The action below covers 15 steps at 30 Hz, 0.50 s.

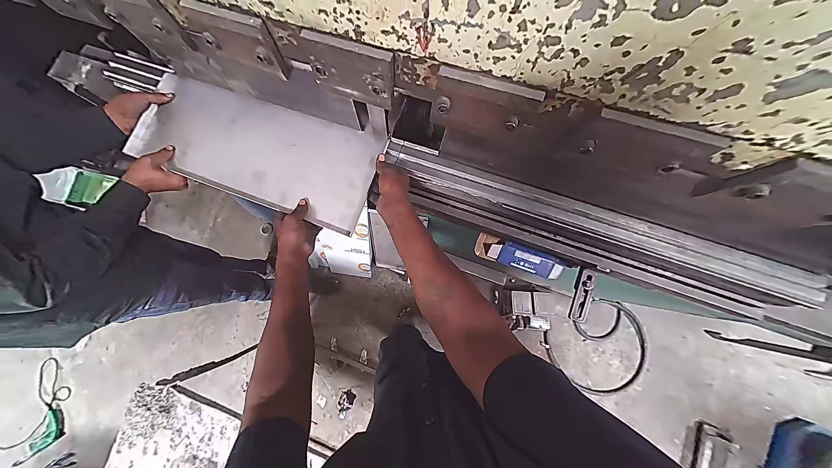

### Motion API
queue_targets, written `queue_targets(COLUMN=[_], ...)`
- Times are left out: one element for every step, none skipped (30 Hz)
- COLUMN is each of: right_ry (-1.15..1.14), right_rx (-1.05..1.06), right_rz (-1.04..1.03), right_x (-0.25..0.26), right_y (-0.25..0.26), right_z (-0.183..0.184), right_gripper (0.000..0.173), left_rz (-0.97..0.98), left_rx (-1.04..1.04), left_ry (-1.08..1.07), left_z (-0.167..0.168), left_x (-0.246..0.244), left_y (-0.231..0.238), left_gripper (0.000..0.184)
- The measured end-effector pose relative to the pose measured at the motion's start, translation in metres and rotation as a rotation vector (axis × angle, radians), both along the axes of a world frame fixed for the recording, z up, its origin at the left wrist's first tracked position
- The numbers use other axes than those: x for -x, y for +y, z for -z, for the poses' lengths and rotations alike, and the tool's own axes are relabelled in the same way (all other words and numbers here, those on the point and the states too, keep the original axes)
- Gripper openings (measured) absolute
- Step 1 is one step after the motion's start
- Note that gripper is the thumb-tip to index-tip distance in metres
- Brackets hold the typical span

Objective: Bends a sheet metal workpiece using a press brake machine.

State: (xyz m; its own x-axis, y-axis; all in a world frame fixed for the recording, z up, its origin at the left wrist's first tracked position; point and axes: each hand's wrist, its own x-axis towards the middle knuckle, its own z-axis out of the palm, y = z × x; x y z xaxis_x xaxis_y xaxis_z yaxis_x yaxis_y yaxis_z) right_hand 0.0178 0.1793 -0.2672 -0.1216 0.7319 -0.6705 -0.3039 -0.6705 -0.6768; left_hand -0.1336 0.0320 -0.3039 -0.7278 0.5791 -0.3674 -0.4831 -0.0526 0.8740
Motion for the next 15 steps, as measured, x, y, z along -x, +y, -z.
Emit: queue_targets(right_ry=[-0.001,-0.003,-0.007,-0.006,-0.002,0.007,0.014,0.021,0.036,0.042,0.042,0.025,-0.033,-0.124,-0.255], right_rx=[0.005,0.007,0.002,-0.001,-0.001,0.002,0.010,0.017,0.027,0.033,0.023,-0.021,-0.108,-0.242,-0.427], right_rz=[0.000,0.001,0.006,0.009,0.010,0.016,0.024,0.027,0.018,0.005,-0.029,-0.096,-0.179,-0.265,-0.362], right_x=[0.000,-0.001,-0.001,0.000,0.000,0.000,0.001,0.002,0.002,0.001,-0.003,-0.011,-0.023,-0.041,-0.065], right_y=[0.000,0.000,0.000,0.000,0.000,0.000,0.000,0.000,0.002,0.003,0.003,0.000,-0.004,-0.010,-0.015], right_z=[-0.001,-0.002,-0.004,-0.004,-0.004,-0.004,-0.003,-0.002,-0.001,0.000,0.002,0.002,0.000,-0.001,0.000], right_gripper=[0.048,0.048,0.047,0.047,0.048,0.048,0.050,0.051,0.053,0.055,0.057,0.058,0.056,0.053,0.048], left_rz=[-0.003,-0.002,0.000,0.000,0.000,0.005,0.012,0.017,0.024,0.028,0.034,0.038,0.038,0.041,0.042], left_rx=[0.001,-0.002,-0.006,-0.008,-0.012,-0.018,-0.020,-0.016,-0.014,-0.017,-0.020,-0.027,-0.038,-0.044,-0.045], left_ry=[-0.003,-0.005,-0.003,0.001,0.007,0.010,0.011,0.016,0.018,0.018,0.017,0.013,0.008,0.004,0.004], left_z=[0.000,-0.001,-0.002,-0.003,-0.004,-0.005,-0.006,-0.008,-0.011,-0.014,-0.015,-0.014,-0.013,-0.012,-0.011], left_x=[0.000,-0.001,-0.001,-0.001,-0.001,-0.001,-0.001,-0.002,-0.002,-0.002,-0.002,-0.002,-0.002,-0.001,0.000], left_y=[0.000,0.000,0.001,0.001,0.000,0.000,-0.001,-0.001,0.000,0.000,0.000,-0.001,-0.001,0.000,0.000], left_gripper=[0.051,0.052,0.051,0.051,0.050,0.050,0.049,0.049,0.049,0.048,0.047,0.047,0.046,0.046,0.046])
